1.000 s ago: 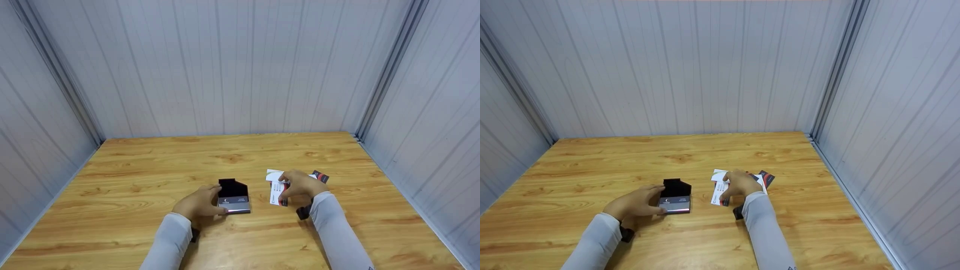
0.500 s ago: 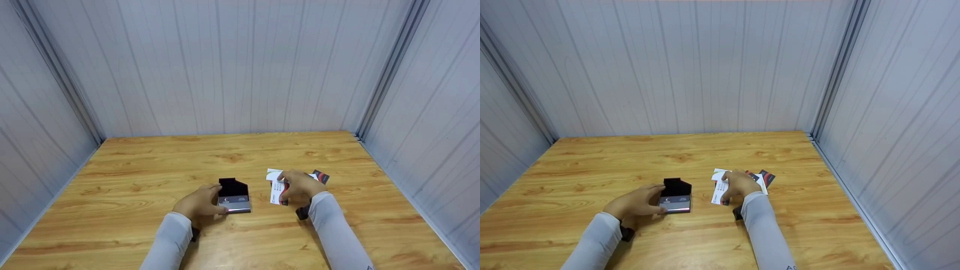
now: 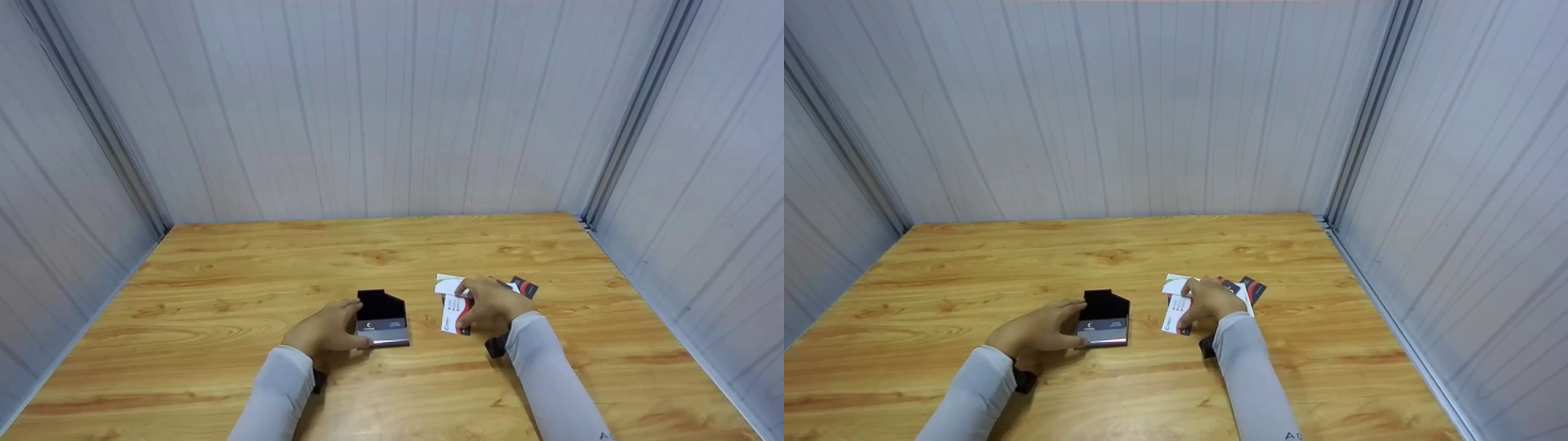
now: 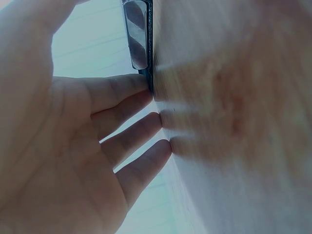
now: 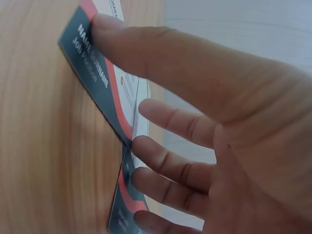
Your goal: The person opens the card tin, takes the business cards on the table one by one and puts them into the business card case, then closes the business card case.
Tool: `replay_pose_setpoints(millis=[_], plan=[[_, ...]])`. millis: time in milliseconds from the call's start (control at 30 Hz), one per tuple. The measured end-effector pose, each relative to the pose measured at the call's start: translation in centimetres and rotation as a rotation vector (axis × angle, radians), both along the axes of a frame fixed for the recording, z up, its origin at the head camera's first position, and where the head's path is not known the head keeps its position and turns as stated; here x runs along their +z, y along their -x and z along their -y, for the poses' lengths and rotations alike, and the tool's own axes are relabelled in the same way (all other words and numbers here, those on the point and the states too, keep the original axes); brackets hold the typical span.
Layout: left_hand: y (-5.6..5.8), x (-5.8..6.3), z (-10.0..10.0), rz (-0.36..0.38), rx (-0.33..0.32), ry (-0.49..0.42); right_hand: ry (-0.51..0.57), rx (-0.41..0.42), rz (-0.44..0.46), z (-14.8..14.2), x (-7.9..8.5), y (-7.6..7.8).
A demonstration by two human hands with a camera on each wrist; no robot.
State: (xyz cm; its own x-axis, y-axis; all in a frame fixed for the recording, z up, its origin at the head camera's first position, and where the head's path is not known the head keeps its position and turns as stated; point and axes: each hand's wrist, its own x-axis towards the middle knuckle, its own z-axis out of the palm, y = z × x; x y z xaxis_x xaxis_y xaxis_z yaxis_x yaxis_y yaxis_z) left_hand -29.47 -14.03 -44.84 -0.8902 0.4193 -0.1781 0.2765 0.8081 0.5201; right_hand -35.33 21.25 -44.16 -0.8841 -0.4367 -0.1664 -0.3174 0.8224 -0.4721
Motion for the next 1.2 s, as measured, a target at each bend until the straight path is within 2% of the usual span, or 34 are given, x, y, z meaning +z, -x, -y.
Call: replay_pose_setpoints(millis=[300, 500, 733, 1000, 1200], plan=[[0.2, 0.08, -0.06, -0.008, 0.005, 0.007, 0.034, -0.032, 0.031, -0.11, -0.01, 0.15], [0.26, 0.02, -0.03, 0.002, 0.01, -0.002, 0.025, -0.023, 0.01, -0.21, -0.09, 0.23], [0.3, 0.01, 0.03, -0.021, -0.002, 0.003, 0.057, -0.025, 0.014, -0.43, -0.24, 0.55], [0.01, 0.1, 0.04, 0.01, 0.016, 0.001, 0.051, -0.036, 0.003, -0.33, -0.3, 0.56], [0.08, 0.01, -0.01, 0.004, 0.017, 0.005, 0.071, -0.021, -0.033, -0.13, -0.33, 0.52]])
